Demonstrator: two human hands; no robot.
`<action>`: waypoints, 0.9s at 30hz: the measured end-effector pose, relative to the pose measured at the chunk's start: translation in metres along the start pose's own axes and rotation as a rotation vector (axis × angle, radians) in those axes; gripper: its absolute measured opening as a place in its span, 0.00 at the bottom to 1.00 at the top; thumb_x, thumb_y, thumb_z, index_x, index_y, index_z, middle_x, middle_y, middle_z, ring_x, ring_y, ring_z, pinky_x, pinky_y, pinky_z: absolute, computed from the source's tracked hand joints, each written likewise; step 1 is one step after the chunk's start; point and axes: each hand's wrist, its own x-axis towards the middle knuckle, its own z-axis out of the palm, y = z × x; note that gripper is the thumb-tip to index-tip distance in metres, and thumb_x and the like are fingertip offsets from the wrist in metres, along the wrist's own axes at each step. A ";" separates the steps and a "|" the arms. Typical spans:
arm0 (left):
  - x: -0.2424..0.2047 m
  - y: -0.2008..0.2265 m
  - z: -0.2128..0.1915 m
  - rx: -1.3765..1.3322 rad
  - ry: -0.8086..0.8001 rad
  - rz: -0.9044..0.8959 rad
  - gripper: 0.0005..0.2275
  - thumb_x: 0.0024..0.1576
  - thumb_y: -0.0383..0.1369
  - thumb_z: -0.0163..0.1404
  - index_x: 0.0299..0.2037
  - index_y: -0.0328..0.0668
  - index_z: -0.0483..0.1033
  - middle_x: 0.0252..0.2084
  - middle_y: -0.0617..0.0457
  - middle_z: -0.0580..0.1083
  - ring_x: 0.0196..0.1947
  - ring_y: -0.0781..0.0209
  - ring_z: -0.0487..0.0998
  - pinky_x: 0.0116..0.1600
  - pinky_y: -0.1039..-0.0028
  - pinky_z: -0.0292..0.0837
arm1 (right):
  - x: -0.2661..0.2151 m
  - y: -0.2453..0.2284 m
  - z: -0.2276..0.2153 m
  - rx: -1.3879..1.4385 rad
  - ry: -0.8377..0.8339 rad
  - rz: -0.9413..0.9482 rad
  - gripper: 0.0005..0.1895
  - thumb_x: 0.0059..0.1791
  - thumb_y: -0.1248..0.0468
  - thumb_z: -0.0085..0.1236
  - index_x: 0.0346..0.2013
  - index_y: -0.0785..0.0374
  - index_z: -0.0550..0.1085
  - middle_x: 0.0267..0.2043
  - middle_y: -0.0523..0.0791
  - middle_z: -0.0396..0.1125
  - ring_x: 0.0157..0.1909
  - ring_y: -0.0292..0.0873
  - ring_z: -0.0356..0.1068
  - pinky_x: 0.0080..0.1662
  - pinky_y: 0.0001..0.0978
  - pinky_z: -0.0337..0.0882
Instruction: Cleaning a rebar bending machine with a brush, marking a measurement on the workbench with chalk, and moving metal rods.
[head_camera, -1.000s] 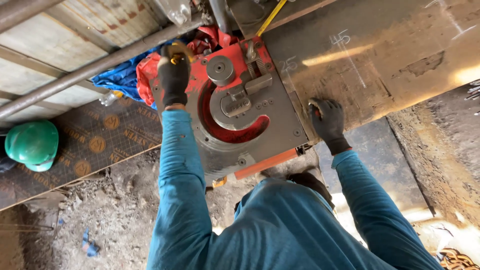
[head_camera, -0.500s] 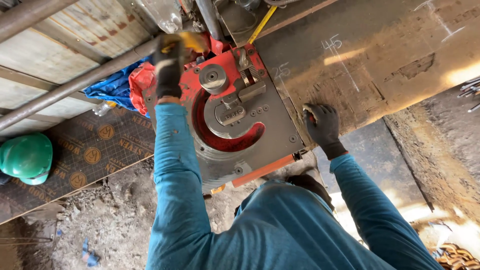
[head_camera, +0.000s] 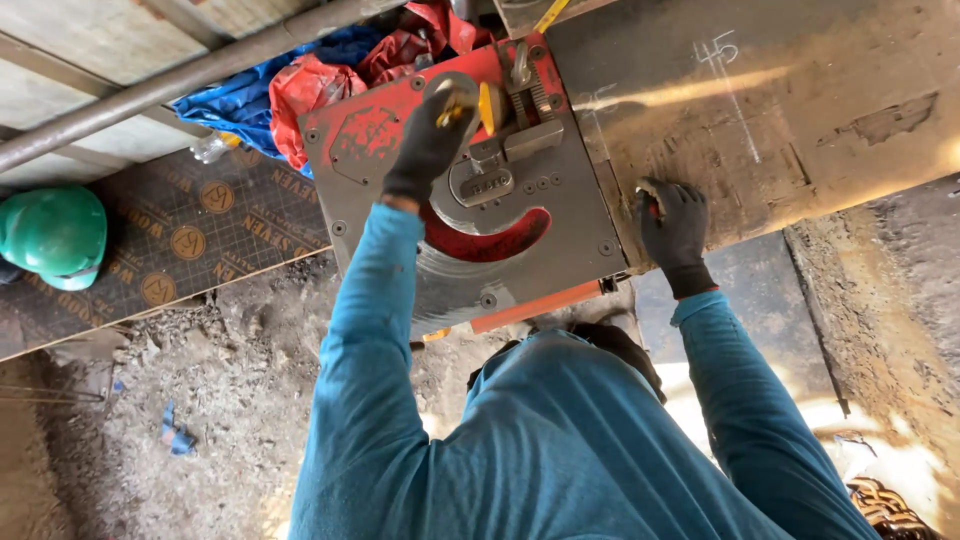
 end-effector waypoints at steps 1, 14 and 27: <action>-0.016 0.000 -0.005 -0.037 -0.009 -0.140 0.04 0.60 0.36 0.51 0.35 0.50 0.73 0.31 0.52 0.75 0.32 0.56 0.75 0.37 0.67 0.69 | -0.001 0.004 0.004 0.038 0.052 -0.017 0.11 0.51 0.66 0.56 0.48 0.58 0.79 0.39 0.48 0.74 0.43 0.56 0.72 0.47 0.48 0.69; -0.107 0.002 -0.035 -0.746 0.361 -0.689 0.15 0.57 0.40 0.52 0.47 0.39 0.70 0.29 0.49 0.73 0.27 0.60 0.80 0.32 0.70 0.83 | -0.005 0.012 0.011 0.059 0.120 -0.056 0.11 0.53 0.64 0.57 0.49 0.55 0.80 0.35 0.49 0.73 0.42 0.57 0.72 0.48 0.50 0.68; -0.121 0.020 -0.033 -0.704 0.293 -0.642 0.15 0.58 0.38 0.53 0.50 0.38 0.70 0.24 0.41 0.73 0.25 0.55 0.81 0.31 0.68 0.84 | -0.003 0.006 0.006 0.073 0.110 -0.053 0.11 0.53 0.64 0.57 0.50 0.53 0.79 0.39 0.48 0.73 0.45 0.57 0.72 0.49 0.50 0.68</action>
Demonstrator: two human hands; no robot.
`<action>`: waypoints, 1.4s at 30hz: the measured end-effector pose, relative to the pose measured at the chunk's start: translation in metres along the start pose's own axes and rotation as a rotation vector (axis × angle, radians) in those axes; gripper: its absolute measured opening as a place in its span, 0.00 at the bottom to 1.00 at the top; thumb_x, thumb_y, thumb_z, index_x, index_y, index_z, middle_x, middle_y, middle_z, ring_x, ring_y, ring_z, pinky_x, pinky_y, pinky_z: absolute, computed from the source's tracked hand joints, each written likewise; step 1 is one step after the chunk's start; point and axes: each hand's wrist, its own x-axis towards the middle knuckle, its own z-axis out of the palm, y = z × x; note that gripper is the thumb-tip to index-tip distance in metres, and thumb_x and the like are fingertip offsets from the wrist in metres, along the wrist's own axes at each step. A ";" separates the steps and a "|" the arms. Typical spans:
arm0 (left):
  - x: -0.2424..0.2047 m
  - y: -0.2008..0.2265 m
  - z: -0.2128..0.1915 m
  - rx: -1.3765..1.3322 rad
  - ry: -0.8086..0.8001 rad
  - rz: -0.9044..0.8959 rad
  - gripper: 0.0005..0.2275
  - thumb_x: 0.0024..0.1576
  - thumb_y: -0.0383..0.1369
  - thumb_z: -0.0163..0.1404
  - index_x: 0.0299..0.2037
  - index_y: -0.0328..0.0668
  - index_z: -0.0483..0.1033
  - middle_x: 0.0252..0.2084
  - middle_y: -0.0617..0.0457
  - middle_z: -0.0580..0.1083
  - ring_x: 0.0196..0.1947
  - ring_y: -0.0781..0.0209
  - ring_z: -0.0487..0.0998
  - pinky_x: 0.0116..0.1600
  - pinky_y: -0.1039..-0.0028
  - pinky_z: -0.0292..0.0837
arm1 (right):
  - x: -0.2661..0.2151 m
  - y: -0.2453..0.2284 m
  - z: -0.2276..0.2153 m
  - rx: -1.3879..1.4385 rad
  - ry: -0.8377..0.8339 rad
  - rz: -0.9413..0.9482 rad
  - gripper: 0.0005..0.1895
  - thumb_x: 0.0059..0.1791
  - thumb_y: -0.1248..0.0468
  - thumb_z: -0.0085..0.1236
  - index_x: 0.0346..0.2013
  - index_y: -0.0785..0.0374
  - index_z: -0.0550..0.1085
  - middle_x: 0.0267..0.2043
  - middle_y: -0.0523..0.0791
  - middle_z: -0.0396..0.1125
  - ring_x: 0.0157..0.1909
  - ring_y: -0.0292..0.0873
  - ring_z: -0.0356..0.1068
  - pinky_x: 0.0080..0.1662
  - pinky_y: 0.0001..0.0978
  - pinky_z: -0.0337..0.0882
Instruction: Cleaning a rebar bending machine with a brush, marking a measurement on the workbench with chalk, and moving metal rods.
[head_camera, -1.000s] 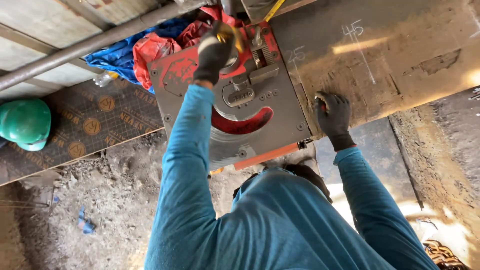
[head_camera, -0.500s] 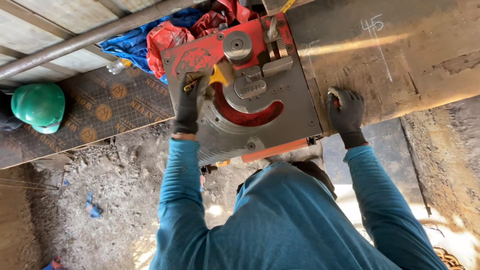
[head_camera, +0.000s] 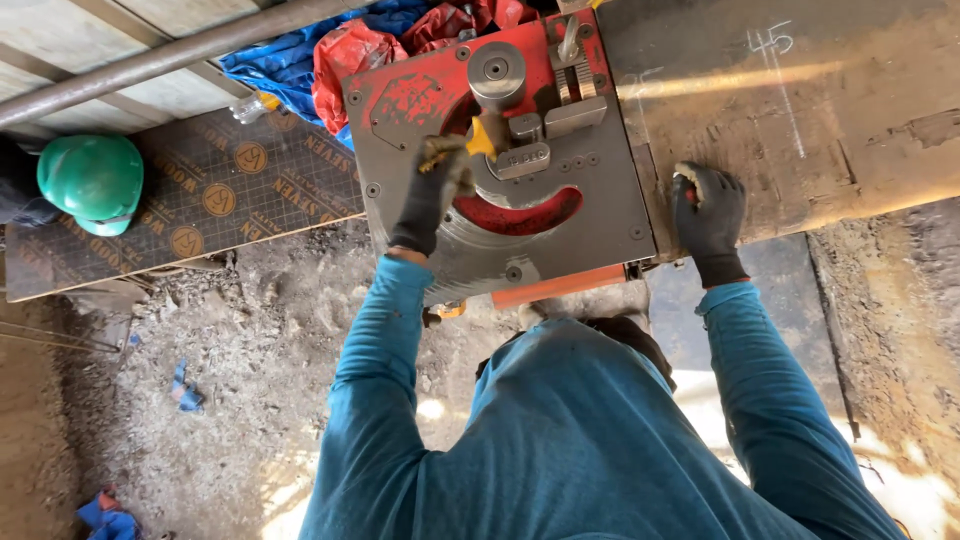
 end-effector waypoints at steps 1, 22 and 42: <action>0.003 -0.010 -0.005 -0.003 -0.040 0.013 0.13 0.58 0.35 0.54 0.50 0.39 0.71 0.23 0.41 0.73 0.24 0.55 0.80 0.29 0.67 0.83 | 0.001 -0.002 -0.001 0.010 0.000 0.009 0.11 0.53 0.64 0.57 0.50 0.53 0.79 0.38 0.48 0.73 0.45 0.57 0.72 0.49 0.50 0.68; -0.034 0.018 -0.040 0.020 0.019 0.036 0.11 0.56 0.32 0.57 0.45 0.37 0.74 0.28 0.40 0.76 0.26 0.54 0.82 0.33 0.68 0.84 | -0.001 -0.005 -0.003 0.042 0.008 0.036 0.11 0.53 0.65 0.58 0.50 0.52 0.80 0.35 0.47 0.73 0.43 0.56 0.72 0.51 0.48 0.68; 0.023 -0.043 -0.072 0.046 0.009 0.198 0.12 0.58 0.28 0.58 0.51 0.45 0.75 0.35 0.40 0.76 0.28 0.48 0.83 0.32 0.62 0.84 | -0.001 -0.005 -0.005 0.052 0.014 0.026 0.11 0.54 0.65 0.56 0.50 0.52 0.78 0.34 0.45 0.72 0.44 0.56 0.71 0.51 0.50 0.68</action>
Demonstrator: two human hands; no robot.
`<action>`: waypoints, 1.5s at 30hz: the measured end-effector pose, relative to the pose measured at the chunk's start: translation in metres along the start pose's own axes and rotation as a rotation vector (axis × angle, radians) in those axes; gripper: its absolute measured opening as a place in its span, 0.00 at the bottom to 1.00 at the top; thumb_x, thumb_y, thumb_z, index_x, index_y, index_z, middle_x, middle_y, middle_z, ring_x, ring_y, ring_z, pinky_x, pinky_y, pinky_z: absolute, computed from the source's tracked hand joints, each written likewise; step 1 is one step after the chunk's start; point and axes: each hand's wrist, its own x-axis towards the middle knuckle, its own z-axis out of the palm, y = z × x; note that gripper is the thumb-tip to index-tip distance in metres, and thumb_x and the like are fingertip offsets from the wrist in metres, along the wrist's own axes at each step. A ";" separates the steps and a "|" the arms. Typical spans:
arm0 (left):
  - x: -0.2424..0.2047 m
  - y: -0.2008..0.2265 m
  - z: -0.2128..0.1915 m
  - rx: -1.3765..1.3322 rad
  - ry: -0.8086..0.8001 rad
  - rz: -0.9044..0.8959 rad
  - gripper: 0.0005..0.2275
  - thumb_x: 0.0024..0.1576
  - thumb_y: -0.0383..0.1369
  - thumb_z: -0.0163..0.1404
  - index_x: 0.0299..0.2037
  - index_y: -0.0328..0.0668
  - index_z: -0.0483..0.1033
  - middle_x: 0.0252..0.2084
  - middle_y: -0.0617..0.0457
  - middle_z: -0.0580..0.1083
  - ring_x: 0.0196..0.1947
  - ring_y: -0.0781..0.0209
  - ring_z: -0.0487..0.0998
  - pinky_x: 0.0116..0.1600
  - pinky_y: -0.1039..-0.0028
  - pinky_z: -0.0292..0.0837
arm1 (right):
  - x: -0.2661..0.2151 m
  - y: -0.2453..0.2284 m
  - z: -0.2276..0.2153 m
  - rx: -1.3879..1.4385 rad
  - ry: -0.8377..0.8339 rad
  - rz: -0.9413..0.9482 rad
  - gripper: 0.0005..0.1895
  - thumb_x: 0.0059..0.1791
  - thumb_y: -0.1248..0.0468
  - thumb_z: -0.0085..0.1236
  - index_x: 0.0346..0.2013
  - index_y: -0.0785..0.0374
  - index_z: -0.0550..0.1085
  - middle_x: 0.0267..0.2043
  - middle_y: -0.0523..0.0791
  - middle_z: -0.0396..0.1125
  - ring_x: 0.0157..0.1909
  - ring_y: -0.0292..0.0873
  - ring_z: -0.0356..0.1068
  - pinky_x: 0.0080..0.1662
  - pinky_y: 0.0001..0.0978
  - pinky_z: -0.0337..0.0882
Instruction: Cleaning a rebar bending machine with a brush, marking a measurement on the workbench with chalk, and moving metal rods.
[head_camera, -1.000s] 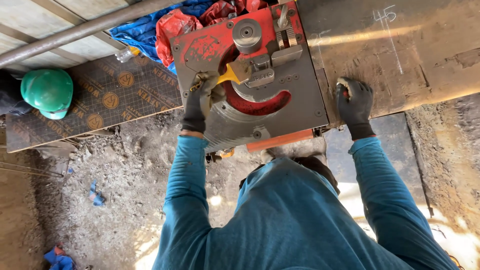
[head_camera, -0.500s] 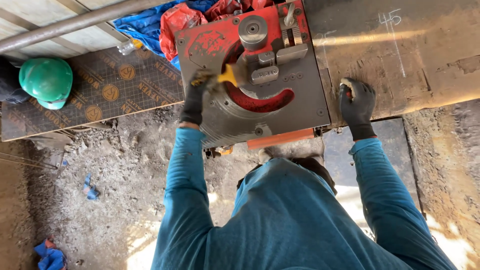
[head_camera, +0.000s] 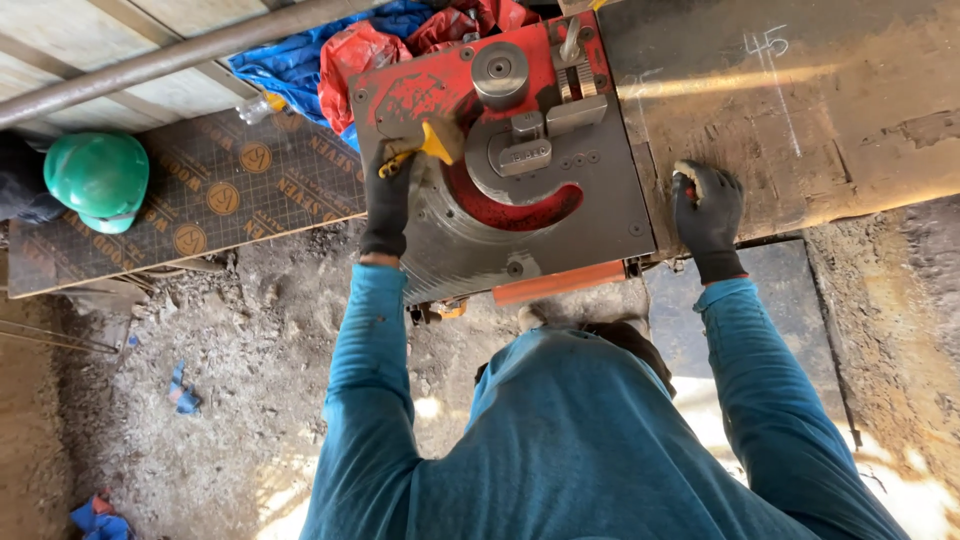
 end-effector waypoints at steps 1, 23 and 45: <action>-0.011 0.013 0.010 -0.047 0.005 -0.078 0.11 0.58 0.30 0.58 0.50 0.44 0.74 0.33 0.41 0.75 0.26 0.48 0.82 0.32 0.61 0.84 | 0.001 0.000 0.001 0.000 0.007 0.004 0.11 0.54 0.65 0.57 0.51 0.52 0.79 0.33 0.45 0.71 0.44 0.55 0.71 0.51 0.50 0.68; 0.002 0.068 0.066 0.039 0.077 0.108 0.11 0.56 0.37 0.55 0.44 0.40 0.74 0.34 0.48 0.78 0.26 0.61 0.81 0.32 0.73 0.82 | 0.003 -0.013 -0.008 -0.098 -0.108 0.033 0.10 0.55 0.64 0.54 0.49 0.61 0.78 0.46 0.50 0.74 0.49 0.56 0.71 0.52 0.51 0.64; 0.028 0.023 0.057 1.222 0.332 0.307 0.10 0.49 0.36 0.58 0.33 0.38 0.75 0.24 0.43 0.72 0.28 0.36 0.79 0.24 0.53 0.74 | 0.004 -0.007 -0.005 -0.006 -0.058 0.005 0.11 0.57 0.66 0.53 0.53 0.58 0.77 0.33 0.50 0.70 0.44 0.58 0.70 0.52 0.55 0.66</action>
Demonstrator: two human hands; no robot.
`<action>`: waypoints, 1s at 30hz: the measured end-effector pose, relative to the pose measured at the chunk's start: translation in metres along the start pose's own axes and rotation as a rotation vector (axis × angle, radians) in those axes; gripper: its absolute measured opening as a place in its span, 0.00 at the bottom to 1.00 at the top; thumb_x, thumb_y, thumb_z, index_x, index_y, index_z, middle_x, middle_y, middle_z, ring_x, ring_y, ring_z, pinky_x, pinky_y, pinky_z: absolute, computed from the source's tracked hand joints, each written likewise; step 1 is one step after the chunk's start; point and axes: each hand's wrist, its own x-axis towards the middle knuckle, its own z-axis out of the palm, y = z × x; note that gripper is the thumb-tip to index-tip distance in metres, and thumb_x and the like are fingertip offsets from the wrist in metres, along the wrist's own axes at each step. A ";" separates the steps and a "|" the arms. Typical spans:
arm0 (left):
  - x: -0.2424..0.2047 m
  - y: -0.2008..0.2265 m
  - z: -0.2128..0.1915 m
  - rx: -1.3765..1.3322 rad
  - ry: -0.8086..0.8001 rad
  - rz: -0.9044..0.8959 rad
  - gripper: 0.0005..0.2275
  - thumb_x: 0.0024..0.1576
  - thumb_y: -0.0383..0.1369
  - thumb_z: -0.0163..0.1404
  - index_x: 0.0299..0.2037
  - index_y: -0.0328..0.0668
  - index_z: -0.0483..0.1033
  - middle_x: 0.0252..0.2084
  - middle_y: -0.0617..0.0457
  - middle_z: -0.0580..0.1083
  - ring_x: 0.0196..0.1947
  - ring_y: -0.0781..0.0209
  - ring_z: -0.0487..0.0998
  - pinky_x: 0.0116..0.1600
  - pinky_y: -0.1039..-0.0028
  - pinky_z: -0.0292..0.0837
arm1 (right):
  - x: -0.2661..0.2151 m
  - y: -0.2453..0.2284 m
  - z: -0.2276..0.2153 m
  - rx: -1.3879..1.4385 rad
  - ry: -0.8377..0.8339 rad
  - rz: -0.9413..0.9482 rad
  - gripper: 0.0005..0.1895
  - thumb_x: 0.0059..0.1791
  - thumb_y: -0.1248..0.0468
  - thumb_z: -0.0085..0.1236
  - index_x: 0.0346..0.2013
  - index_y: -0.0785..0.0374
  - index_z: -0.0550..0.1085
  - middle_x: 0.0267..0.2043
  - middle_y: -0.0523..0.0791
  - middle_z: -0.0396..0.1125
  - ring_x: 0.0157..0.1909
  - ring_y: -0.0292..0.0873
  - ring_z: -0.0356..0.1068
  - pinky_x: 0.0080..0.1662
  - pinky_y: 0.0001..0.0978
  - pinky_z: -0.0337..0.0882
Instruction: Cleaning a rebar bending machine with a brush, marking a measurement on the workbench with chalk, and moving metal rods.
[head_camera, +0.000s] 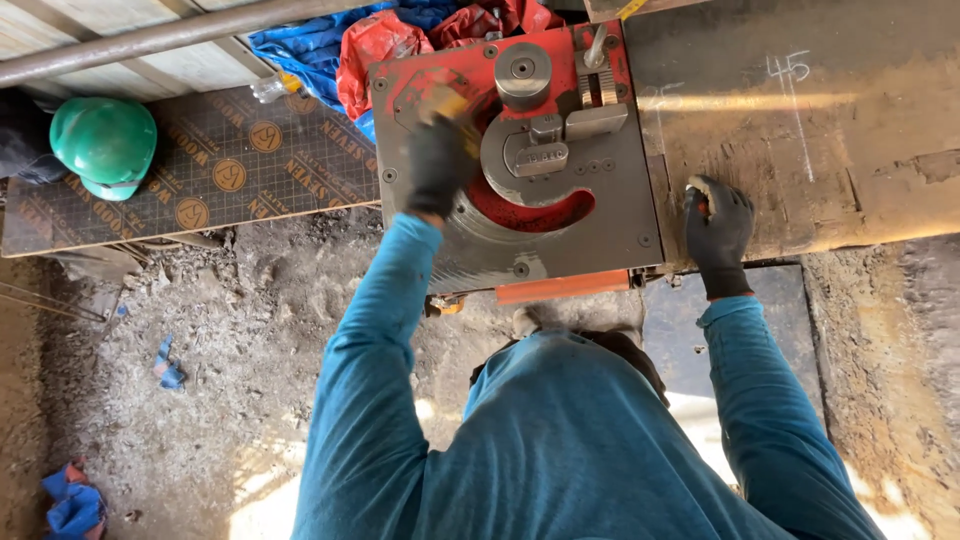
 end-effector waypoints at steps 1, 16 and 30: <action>-0.019 0.017 -0.003 0.110 -0.133 0.238 0.09 0.42 0.37 0.59 0.30 0.47 0.77 0.24 0.51 0.73 0.26 0.42 0.79 0.24 0.57 0.76 | 0.000 0.000 0.000 0.001 -0.001 0.014 0.11 0.56 0.65 0.54 0.53 0.57 0.77 0.33 0.48 0.71 0.44 0.57 0.71 0.52 0.53 0.66; -0.086 0.035 -0.046 0.240 -0.316 0.248 0.09 0.46 0.39 0.49 0.34 0.50 0.73 0.29 0.47 0.76 0.28 0.41 0.80 0.29 0.53 0.73 | -0.002 0.001 0.002 0.007 -0.010 0.031 0.11 0.57 0.64 0.53 0.54 0.54 0.77 0.39 0.48 0.72 0.48 0.57 0.70 0.55 0.54 0.65; -0.117 0.050 -0.058 0.254 -0.395 0.377 0.11 0.43 0.38 0.54 0.37 0.54 0.75 0.30 0.49 0.73 0.28 0.42 0.79 0.30 0.54 0.73 | -0.003 0.007 0.006 -0.001 0.026 0.065 0.10 0.56 0.64 0.57 0.52 0.54 0.78 0.41 0.46 0.72 0.49 0.55 0.70 0.54 0.52 0.67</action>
